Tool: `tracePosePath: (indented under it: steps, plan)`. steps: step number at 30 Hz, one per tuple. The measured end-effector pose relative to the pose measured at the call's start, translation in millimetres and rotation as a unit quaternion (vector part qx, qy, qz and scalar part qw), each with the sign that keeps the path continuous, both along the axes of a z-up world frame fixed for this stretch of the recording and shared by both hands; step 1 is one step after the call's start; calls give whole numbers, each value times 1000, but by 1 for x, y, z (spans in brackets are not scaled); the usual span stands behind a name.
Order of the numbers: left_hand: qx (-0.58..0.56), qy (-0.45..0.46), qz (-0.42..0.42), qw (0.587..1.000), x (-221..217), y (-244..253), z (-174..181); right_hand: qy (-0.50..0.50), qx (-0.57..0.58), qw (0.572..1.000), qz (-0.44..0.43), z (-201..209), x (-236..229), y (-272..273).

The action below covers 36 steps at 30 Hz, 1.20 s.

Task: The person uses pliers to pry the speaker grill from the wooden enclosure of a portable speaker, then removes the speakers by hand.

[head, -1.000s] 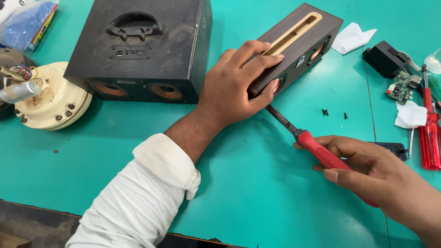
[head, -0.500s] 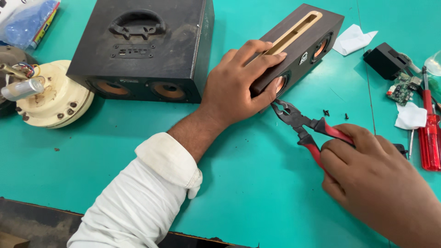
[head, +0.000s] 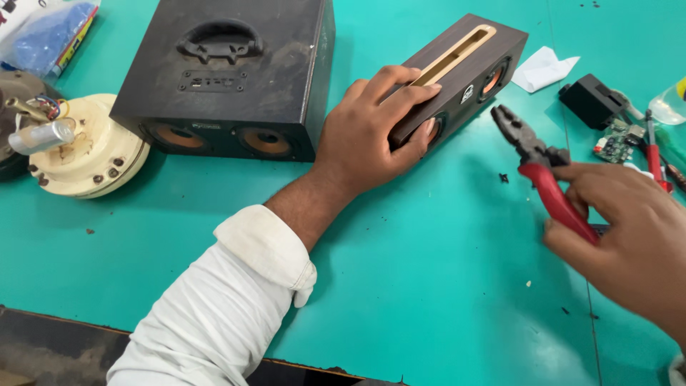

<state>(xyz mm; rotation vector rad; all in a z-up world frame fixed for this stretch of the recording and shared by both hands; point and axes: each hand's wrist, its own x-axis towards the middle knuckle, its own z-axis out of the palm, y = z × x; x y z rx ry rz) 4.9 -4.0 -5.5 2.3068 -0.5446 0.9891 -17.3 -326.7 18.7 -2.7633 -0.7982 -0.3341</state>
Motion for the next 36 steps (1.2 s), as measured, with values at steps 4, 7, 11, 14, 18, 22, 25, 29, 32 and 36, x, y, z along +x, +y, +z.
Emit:
tracePosePath:
  steps: [4, 7, 11, 14, 18, 22, 25, 29, 32, 36]
  plan:
    - [14, -17, -2, 1000, 0, 0, 0, -1, -77, 995, -68, -8, 26, 2]
    - [14, -23, -4, 1000, -1, -1, 0, 25, -108, 988, -106, -9, 41, -1]
    - [13, -21, -1, 1000, -1, -2, 0, 42, -119, 984, -124, -8, 49, -8]
    - [9, -21, -1, 1000, -2, -2, 1, 23, -145, 983, -109, -9, 50, -14]
    - [9, -23, -1, 1000, -1, -2, 1, -5, -185, 977, -108, -4, 45, -5]
    - [-5, -19, -9, 1000, 0, -3, -2, -26, -210, 964, -162, 16, 25, 20]
    - [-33, -14, -2, 999, -3, -4, 1, -67, -63, 993, -79, 26, 11, 47]
    - [-49, -13, 3, 999, -15, -12, 7, 223, 181, 958, -16, 20, 14, 91]
    - [-51, 2, -1, 999, -21, -18, 9, 93, 142, 984, 46, 8, 4, 110]
    - [-51, -1, 2, 999, -26, -25, 11, 117, 157, 980, 36, 1, -1, 106]
